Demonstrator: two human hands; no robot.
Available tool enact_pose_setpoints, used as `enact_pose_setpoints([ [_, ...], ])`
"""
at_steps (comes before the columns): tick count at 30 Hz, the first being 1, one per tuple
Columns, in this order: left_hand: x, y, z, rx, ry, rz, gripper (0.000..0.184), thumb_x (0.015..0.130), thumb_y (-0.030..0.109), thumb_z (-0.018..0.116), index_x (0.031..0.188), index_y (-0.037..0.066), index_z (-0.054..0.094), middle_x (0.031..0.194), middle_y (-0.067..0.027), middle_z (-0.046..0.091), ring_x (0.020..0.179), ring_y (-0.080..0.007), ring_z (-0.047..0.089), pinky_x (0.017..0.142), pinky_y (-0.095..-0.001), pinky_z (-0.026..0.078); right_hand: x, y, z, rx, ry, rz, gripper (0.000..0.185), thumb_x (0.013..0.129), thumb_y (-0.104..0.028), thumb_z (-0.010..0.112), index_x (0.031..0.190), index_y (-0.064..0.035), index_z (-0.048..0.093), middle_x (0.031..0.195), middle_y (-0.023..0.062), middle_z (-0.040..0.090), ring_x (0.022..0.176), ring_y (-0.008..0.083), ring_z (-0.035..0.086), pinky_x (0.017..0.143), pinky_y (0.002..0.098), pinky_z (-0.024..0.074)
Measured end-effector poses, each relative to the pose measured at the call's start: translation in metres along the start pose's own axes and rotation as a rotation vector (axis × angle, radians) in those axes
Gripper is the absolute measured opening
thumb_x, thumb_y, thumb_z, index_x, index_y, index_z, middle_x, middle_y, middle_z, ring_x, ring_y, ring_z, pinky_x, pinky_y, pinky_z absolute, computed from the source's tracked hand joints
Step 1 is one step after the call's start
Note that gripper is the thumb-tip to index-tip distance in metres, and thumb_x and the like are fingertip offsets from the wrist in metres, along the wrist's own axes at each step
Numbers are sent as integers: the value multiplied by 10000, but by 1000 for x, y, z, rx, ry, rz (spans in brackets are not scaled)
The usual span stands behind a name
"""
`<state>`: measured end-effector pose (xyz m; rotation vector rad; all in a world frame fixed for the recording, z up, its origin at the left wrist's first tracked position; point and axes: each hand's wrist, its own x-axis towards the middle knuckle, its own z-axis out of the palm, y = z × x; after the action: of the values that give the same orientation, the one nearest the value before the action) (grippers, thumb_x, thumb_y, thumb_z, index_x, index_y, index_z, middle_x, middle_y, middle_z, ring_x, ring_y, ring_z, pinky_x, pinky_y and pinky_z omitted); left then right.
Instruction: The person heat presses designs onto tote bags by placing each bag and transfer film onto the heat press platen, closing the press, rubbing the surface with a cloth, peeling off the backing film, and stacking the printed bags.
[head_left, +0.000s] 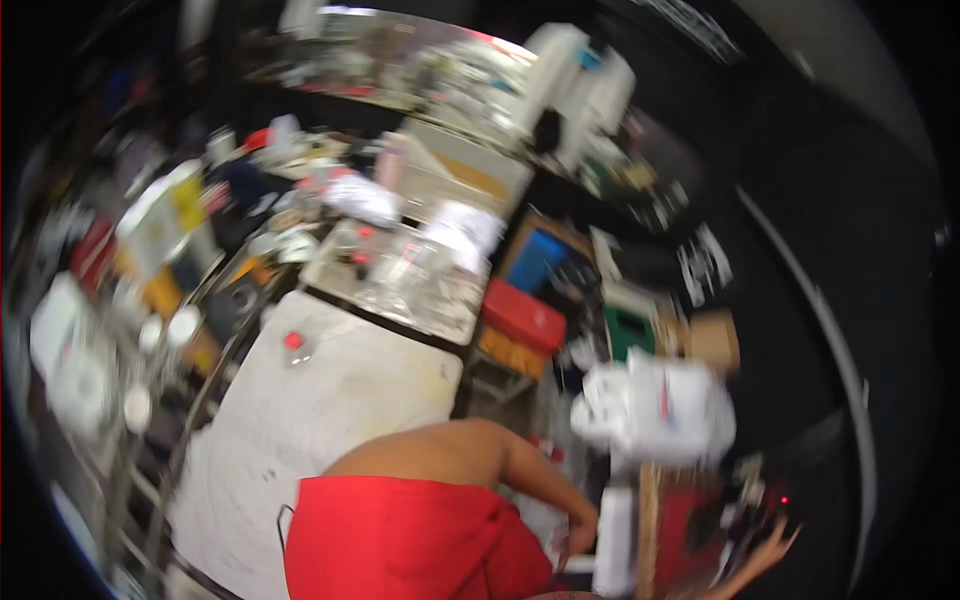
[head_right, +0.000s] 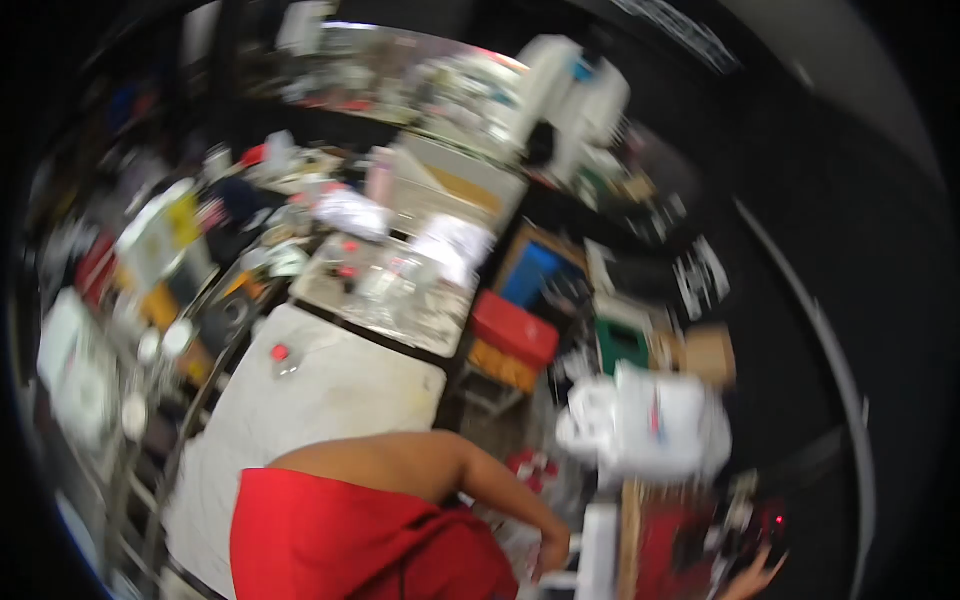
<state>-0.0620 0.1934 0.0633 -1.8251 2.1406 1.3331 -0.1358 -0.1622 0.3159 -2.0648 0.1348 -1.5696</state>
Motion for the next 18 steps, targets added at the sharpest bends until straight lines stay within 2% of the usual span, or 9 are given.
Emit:
enact_pose_setpoints([
  [2, 18, -23, 31, -158, -9, 110, 450, 879, 469, 710, 924, 22, 731, 859, -134, 714, 778, -264, 651, 712, -427, 539, -35, -119, -24, 317, 190, 340, 539, 917, -185, 659, 1374, 63, 514, 1358, 205, 564, 1198, 340, 594, 1018, 455, 497],
  [3, 24, -39, 50, -276, 20, 187, 468, 925, 477, 664, 966, 15, 723, 899, -144, 705, 808, -272, 646, 761, -432, 535, -58, -95, -59, 622, 131, 460, 566, 881, -186, 656, 1359, 82, 516, 1328, 202, 573, 1088, 350, 648, 995, 471, 505],
  [4, 50, -67, 78, -27, 287, 308, 423, 914, 421, 668, 1050, 23, 717, 1011, -167, 713, 914, -323, 679, 829, -458, 541, -86, -146, -70, 740, 14, 520, 665, 824, -208, 664, 1397, 71, 475, 1314, 216, 583, 1025, 374, 672, 963, 485, 522],
  [5, 86, -115, 128, -89, 616, 604, 410, 861, 349, 697, 1119, 30, 705, 1161, -186, 688, 1065, -353, 660, 918, -472, 526, -116, -175, -75, 748, -30, 516, 787, 744, -249, 681, 1415, 79, 432, 1267, 226, 594, 1011, 373, 671, 909, 502, 546],
  [6, 12, -50, 79, -194, 479, 362, 430, 816, 307, 717, 1154, 41, 686, 1207, -191, 666, 1108, -359, 636, 944, -462, 514, -147, -186, -84, 742, -129, 654, 860, 663, -271, 704, 1406, 65, 427, 1177, 214, 608, 944, 370, 683, 818, 498, 575],
  [8, 15, -31, 63, -82, 770, 190, 327, 791, 251, 730, 1062, 71, 697, 1212, -174, 653, 1127, -353, 617, 968, -454, 505, -200, -210, -84, 614, -348, 1106, 866, 540, -232, 773, 1346, -30, 529, 1092, 155, 599, 813, 346, 695, 731, 451, 598],
  [9, 22, -25, 51, -87, 822, 195, 325, 784, 198, 736, 1079, 68, 690, 1200, -171, 646, 1141, -367, 606, 996, -458, 488, -219, -211, -83, 575, -467, 1360, 788, 532, -169, 772, 1287, -36, 588, 1092, 125, 604, 875, 326, 683, 727, 432, 598],
  [14, 50, -7, 8, 111, 930, 100, 545, 728, 78, 725, 1254, 40, 586, 1349, -167, 513, 1265, -371, 461, 1085, -476, 391, -414, -207, -66, 464, -197, 1624, 638, 581, -89, 764, 1209, -32, 660, 1187, 83, 654, 1126, 232, 595, 1011, 321, 442],
  [18, 99, -24, -13, 339, 992, 116, 479, 754, 63, 654, 1224, 31, 571, 1354, -171, 470, 1258, -351, 441, 1045, -475, 368, -428, -220, -57, 357, -134, 1543, 609, 606, -46, 756, 1209, -49, 667, 1197, 82, 664, 1138, 235, 589, 1022, 330, 437],
])
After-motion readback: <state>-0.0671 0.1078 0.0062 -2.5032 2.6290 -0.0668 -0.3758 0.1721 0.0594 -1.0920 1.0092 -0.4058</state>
